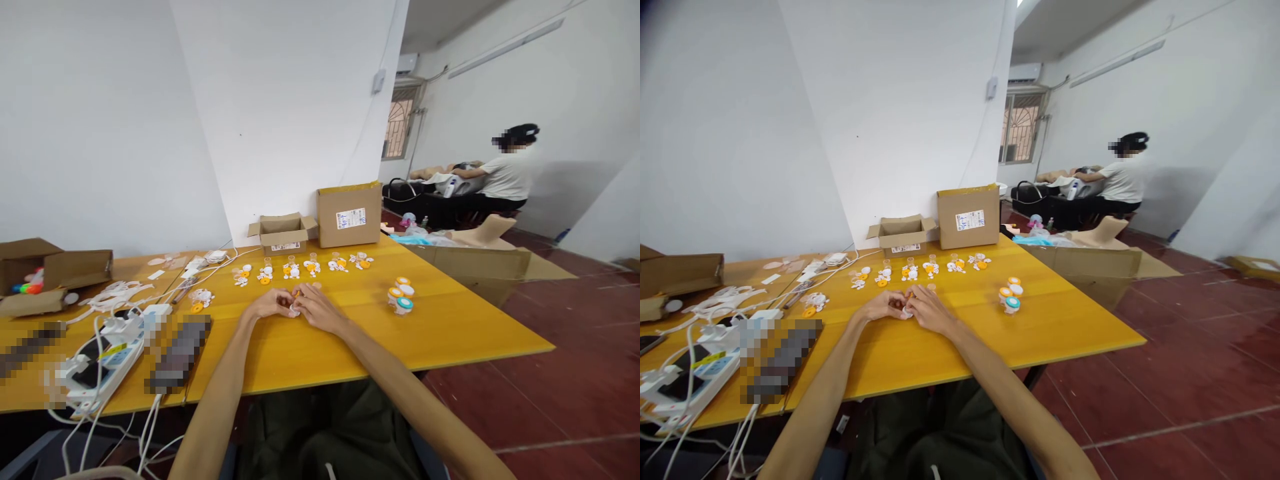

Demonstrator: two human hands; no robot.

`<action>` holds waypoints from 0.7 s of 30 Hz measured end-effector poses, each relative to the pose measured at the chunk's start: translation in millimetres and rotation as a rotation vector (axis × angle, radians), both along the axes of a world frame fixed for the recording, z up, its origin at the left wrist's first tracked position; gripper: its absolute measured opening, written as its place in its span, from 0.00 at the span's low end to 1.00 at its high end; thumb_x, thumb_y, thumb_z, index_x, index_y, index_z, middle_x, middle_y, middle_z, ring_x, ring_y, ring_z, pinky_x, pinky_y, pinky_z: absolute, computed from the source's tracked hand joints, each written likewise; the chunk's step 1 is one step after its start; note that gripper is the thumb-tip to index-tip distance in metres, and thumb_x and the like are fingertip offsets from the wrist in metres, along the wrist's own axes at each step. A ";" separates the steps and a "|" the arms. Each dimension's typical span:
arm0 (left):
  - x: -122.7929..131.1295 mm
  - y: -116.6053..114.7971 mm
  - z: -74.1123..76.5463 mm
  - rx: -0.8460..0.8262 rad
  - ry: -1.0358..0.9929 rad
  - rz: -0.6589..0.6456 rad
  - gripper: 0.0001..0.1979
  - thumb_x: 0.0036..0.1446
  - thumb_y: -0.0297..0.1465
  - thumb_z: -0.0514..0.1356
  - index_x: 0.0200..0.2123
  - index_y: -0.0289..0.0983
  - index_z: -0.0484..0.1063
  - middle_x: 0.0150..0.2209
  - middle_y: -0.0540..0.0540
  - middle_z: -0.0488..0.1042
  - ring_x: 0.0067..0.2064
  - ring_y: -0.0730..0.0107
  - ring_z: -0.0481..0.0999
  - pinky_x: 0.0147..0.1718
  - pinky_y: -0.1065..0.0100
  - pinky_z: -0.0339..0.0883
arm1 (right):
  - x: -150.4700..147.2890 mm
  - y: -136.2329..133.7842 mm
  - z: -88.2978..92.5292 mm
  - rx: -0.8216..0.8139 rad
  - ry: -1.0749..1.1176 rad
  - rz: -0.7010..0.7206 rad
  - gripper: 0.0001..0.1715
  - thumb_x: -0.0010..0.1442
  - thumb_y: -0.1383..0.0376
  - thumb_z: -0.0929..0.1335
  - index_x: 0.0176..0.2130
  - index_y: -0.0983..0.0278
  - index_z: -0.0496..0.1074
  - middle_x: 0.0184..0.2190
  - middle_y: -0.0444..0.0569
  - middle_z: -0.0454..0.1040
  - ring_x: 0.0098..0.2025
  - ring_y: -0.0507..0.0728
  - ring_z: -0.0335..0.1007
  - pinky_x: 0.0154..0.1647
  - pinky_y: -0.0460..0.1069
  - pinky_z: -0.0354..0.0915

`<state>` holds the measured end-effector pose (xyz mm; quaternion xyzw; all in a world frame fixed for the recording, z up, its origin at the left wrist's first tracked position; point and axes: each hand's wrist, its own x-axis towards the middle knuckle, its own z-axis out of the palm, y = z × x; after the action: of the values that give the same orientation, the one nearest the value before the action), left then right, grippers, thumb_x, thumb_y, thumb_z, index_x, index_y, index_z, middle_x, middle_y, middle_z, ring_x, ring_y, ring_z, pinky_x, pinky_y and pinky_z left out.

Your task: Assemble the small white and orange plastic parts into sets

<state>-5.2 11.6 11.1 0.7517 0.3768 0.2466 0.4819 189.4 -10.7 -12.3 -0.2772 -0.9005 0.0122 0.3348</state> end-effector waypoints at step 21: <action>-1.9 1.0 -1.4 -0.006 -0.001 0.002 0.14 0.40 0.39 0.71 0.26 0.36 0.75 0.23 0.54 0.67 0.29 0.74 0.63 0.32 0.69 0.58 | -0.8 -0.5 1.7 0.031 0.141 -0.074 0.11 0.67 0.66 0.62 0.34 0.60 0.71 0.39 0.50 0.70 0.42 0.57 0.66 0.44 0.52 0.62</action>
<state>-7.1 12.6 9.7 0.7499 0.3779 0.2463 0.4840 188.5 -11.2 -10.6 -0.3038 -0.8638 0.0055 0.4019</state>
